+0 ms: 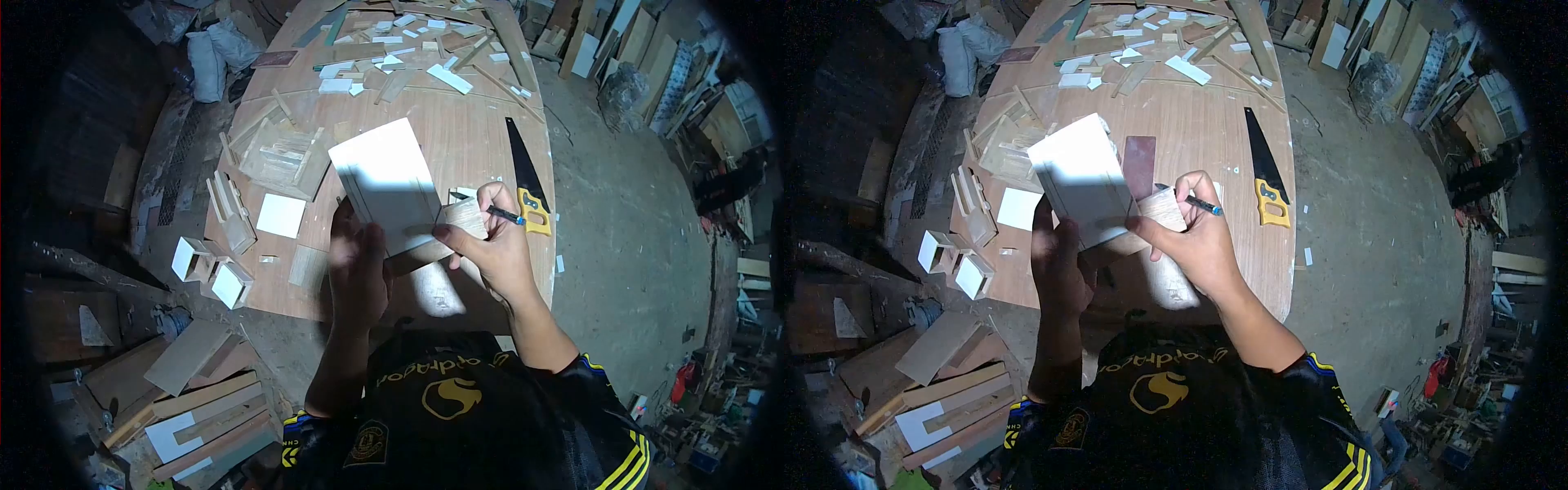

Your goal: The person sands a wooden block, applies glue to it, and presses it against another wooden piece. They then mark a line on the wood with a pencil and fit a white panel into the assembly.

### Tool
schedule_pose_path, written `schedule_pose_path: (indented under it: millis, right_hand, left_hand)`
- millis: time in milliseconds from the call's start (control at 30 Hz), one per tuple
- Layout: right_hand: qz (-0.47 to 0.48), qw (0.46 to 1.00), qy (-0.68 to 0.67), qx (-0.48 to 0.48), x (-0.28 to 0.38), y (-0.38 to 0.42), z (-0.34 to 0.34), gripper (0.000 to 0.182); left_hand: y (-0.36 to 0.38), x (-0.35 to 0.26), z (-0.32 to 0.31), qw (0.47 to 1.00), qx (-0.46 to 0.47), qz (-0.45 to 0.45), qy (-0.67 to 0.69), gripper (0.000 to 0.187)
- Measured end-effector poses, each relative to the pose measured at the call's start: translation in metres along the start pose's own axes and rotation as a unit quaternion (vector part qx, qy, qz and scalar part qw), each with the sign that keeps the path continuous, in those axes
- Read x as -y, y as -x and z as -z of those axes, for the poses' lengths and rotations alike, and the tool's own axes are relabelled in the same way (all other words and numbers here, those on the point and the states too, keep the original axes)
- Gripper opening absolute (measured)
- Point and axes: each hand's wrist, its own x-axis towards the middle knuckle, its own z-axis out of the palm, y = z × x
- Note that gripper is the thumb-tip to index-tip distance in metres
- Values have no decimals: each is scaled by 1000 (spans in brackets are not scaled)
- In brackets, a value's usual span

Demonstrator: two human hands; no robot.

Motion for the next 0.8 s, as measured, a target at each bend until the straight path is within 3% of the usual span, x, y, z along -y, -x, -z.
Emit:
schedule_pose_path:
  millis: [133, 367, 433, 567, 667, 733, 800]
  right_hand:
    - [16, 999, -45, -20, 4, 3, 7, 47]
    - [19, 998, -49, -27, 16, 12, 23, 44]
    - [33, 997, -62, -13, 21, 15, 28, 43]
    - [66, 997, -28, -17, 26, 26, 36, 39]
    - [66, 996, -51, -13, 30, 33, 42, 38]
    - [69, 996, -46, -13, 32, 38, 49, 37]
    - [73, 996, -42, -13, 35, 42, 55, 37]
  left_hand:
    - [-5, -5, -11, 989, 30, 32, 143, 54]
    - [1, -7, -26, 995, 13, 26, 100, 52]
    - [2, -11, -29, 990, 120, -14, 74, 52]
    - [8, -9, -46, 993, 112, -36, 5, 52]
    - [17, -9, -65, 992, 72, -26, 103, 56]
    - [18, -3, -62, 994, 89, -53, -14, 62]
    - [23, -10, -71, 994, 108, -15, 33, 63]
